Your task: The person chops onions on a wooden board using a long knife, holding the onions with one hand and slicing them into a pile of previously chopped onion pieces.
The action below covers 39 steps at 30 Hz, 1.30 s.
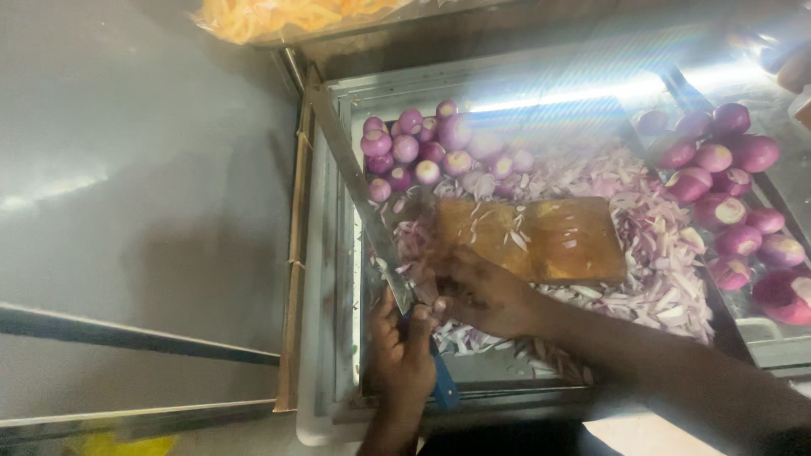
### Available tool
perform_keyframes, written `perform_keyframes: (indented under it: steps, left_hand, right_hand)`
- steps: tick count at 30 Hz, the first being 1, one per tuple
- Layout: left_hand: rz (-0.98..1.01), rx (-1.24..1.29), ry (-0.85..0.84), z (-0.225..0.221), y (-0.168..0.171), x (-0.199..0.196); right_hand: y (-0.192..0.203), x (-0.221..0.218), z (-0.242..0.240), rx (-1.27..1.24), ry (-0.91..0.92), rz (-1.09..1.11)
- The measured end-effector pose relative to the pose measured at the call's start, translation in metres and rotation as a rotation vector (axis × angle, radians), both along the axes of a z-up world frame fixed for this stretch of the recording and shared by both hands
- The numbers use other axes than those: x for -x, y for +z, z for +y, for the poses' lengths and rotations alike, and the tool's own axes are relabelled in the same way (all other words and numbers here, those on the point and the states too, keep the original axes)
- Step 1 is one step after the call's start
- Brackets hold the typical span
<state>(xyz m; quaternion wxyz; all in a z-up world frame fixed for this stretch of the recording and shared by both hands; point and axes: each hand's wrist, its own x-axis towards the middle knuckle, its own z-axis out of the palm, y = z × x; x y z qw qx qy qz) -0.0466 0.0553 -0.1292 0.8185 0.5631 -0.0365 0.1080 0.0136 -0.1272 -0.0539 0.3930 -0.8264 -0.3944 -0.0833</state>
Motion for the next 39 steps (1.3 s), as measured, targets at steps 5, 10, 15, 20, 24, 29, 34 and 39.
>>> perform_keyframes:
  steps: [5,10,15,20,24,29,34,39]
  left_hand:
    - [0.048,-0.106,0.04,-0.002,-0.01,-0.004]
    - [0.014,-0.099,0.039,-0.004,-0.013,-0.006]
    - [0.054,-0.129,0.003,-0.002,-0.002,-0.006]
    - [0.117,-0.191,-0.018,-0.001,0.005,-0.006]
    - [0.079,-0.219,-0.042,0.001,0.009,-0.005]
    - [0.056,-0.199,-0.006,-0.002,0.0,-0.004]
    - [-0.061,-0.105,0.003,-0.002,-0.003,-0.009]
    - [0.277,-0.119,-0.004,0.002,0.005,-0.008]
  right_hand:
    - [0.048,-0.036,-0.018,0.218,-0.462,0.146]
    - [0.116,-0.055,-0.003,-0.525,-0.636,0.921]
    - [0.115,-0.083,0.002,-0.314,-0.68,0.852]
    - [0.107,-0.078,-0.009,-0.257,-0.581,0.792]
    - [0.107,-0.046,-0.027,-0.003,-0.458,0.52]
    - [0.046,-0.033,-0.032,0.22,-0.352,-0.096]
    - [0.007,-0.014,-0.032,-0.045,-0.265,-0.233]
    - [0.021,0.019,-0.029,0.11,-0.131,-0.355]
